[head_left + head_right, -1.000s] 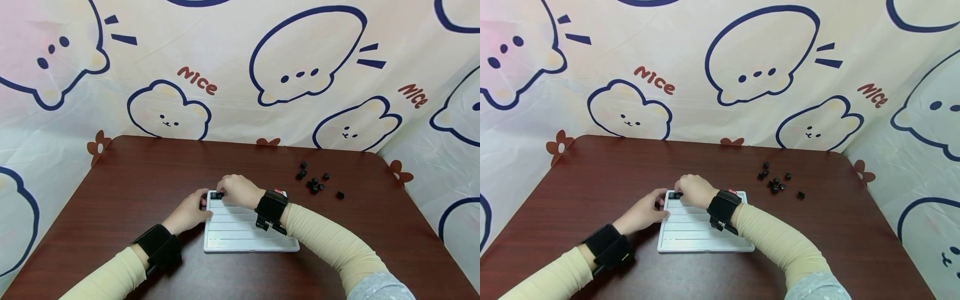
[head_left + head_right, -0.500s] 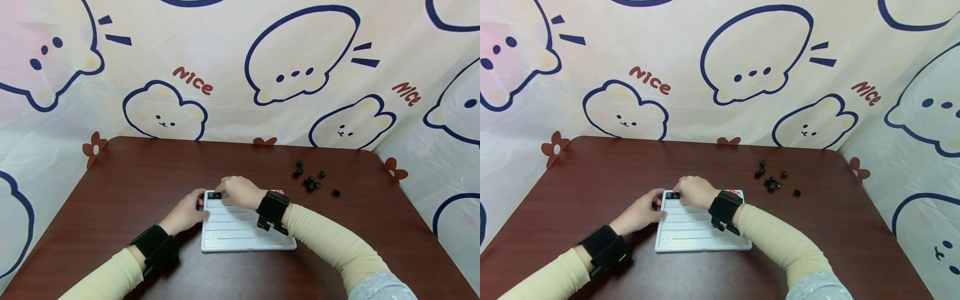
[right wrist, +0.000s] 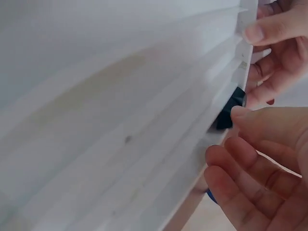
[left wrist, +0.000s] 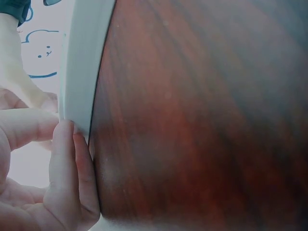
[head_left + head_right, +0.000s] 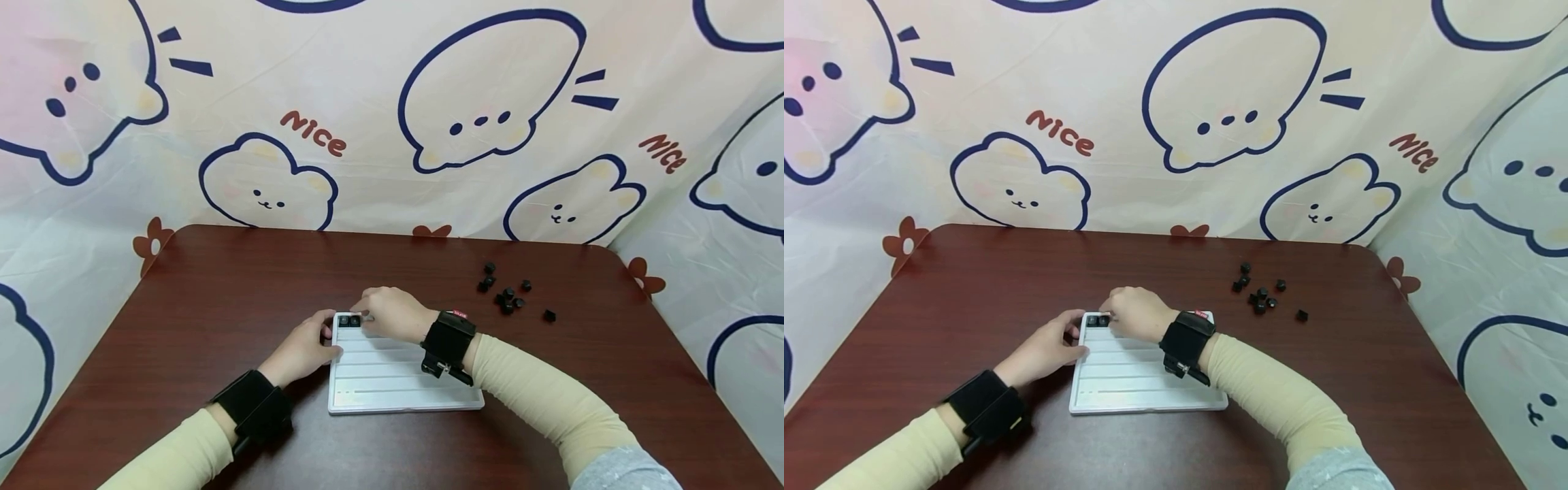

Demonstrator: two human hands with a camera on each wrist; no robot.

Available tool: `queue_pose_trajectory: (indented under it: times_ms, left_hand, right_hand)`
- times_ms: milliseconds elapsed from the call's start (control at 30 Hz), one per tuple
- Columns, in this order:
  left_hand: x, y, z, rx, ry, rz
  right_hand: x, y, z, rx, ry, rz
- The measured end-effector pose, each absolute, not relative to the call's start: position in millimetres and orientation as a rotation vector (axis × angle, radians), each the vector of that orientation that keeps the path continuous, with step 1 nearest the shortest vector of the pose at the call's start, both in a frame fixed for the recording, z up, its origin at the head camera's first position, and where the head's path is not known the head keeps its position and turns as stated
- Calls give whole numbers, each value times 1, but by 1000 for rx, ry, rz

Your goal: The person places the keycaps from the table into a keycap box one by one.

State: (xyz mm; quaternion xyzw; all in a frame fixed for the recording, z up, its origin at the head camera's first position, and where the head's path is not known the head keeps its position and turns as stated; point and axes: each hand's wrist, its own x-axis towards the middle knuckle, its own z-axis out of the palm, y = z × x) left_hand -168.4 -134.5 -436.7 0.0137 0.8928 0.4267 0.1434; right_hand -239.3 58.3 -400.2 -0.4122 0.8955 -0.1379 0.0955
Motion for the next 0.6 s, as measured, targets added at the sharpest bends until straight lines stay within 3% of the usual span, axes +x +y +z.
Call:
queue_pose_trajectory:
  times_ms: [600]
  left_hand:
    - [-163,-130,-433,84,2602,1203]
  right_hand:
    - [-240,127,-391,-1513,2635,-377]
